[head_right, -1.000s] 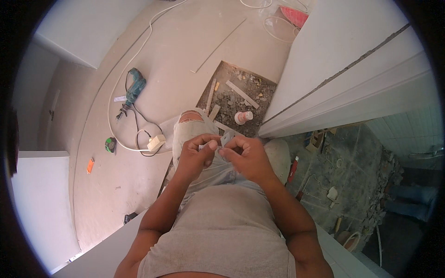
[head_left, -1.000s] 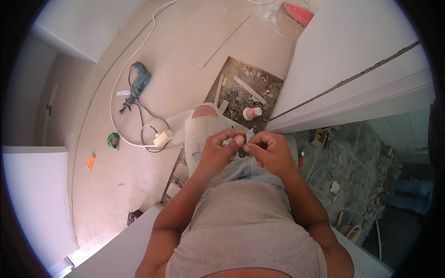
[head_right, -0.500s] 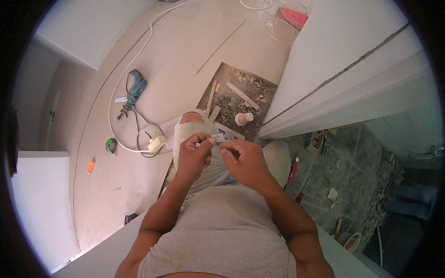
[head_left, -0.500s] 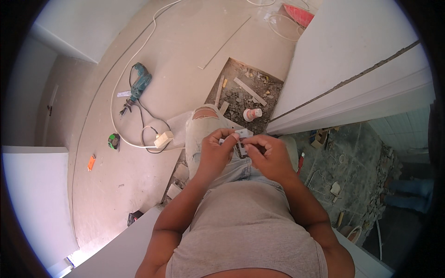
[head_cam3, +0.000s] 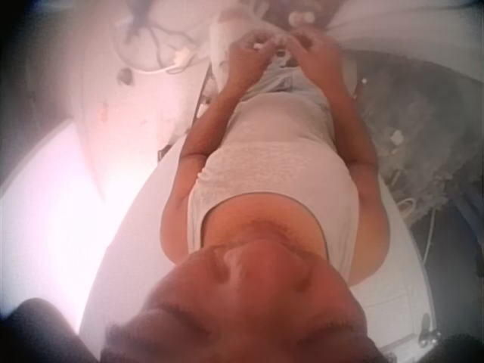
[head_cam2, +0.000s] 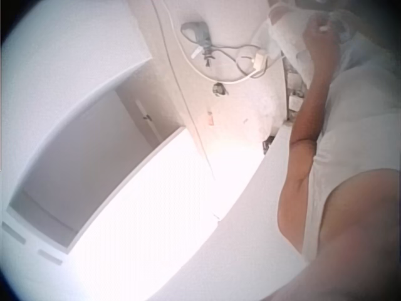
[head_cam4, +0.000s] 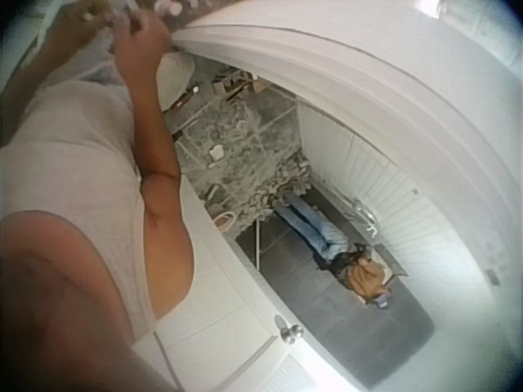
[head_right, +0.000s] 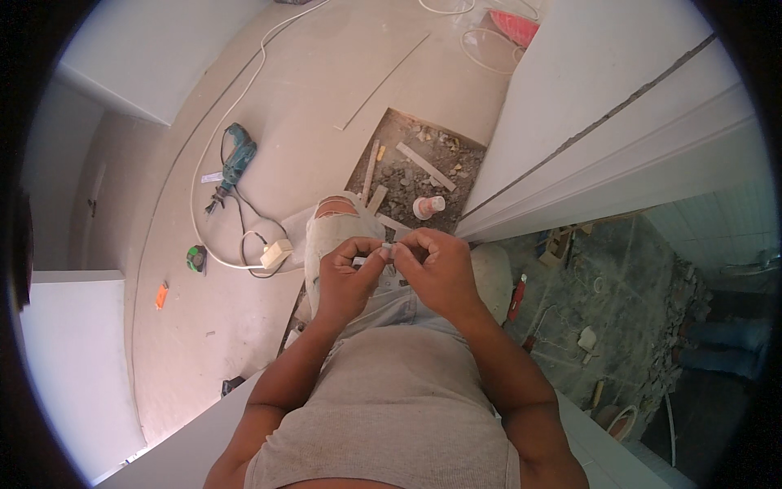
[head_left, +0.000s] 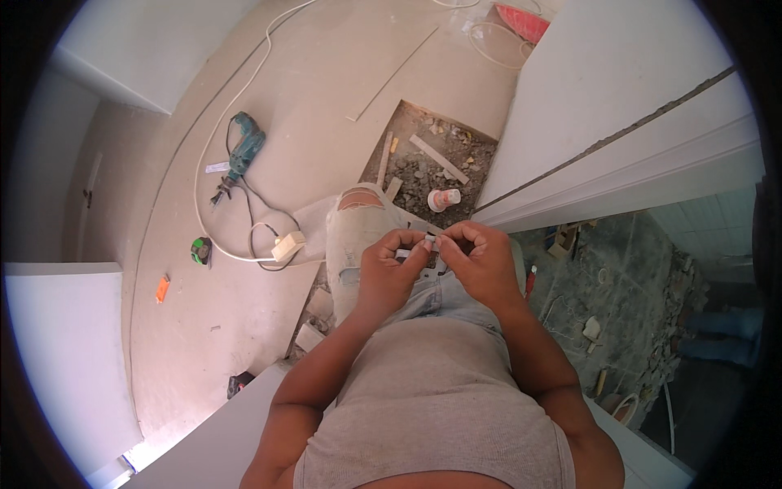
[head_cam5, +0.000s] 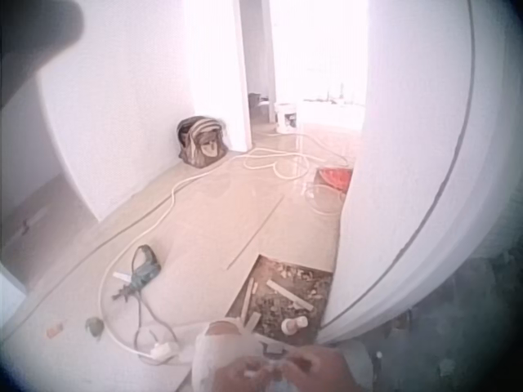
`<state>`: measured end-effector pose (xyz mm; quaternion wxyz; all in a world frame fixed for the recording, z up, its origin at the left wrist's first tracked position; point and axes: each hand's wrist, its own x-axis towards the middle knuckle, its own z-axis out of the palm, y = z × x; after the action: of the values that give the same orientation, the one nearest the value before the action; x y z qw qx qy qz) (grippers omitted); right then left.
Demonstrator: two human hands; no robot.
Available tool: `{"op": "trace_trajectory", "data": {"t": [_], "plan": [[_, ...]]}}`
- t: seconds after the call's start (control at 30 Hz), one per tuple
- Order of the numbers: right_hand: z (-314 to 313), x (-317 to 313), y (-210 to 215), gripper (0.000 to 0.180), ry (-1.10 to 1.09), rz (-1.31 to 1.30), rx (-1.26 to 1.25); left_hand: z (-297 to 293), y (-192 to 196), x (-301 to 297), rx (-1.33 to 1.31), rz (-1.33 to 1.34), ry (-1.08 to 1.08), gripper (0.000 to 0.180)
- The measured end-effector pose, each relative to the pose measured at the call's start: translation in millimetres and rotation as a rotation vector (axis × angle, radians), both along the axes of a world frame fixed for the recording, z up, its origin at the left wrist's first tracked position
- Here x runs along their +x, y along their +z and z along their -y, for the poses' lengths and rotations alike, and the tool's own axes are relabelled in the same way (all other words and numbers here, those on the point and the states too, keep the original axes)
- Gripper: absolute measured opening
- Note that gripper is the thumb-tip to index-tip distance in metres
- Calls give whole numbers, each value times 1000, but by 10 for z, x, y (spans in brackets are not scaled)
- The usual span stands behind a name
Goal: The person uses a utility knife to cut a rectangular recess into a white door frame, then fits a metal strike plate into the recess. They insert screws and use a screwdriver to secure the plate to the frame.
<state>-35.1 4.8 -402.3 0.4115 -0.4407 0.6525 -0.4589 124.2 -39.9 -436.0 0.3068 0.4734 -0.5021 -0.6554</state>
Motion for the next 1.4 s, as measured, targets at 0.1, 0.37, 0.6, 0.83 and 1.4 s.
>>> {"op": "trace_trajectory", "data": {"t": [0.1, 0.37, 0.6, 0.83, 1.4], "plan": [[6, -9, 10, 12, 15, -7, 41, -24, -18, -24, -76, 31, 25, 19], [2, -94, -99, 15, 22, 130, 145, -37, -35, -36, -32, 14, 27, 18], [13, -87, -130, 17, 16, 111, 114, -16, -5, -54, -3, -9, 17, 19], [48, -119, -113, 16, 19, 240, 208, 8, -10, -59, 68, -52, 15, 20], [49, -33, -218, 12, -109, 288, 133, -34, -121, -66, -102, 73, 79, 20]]}}
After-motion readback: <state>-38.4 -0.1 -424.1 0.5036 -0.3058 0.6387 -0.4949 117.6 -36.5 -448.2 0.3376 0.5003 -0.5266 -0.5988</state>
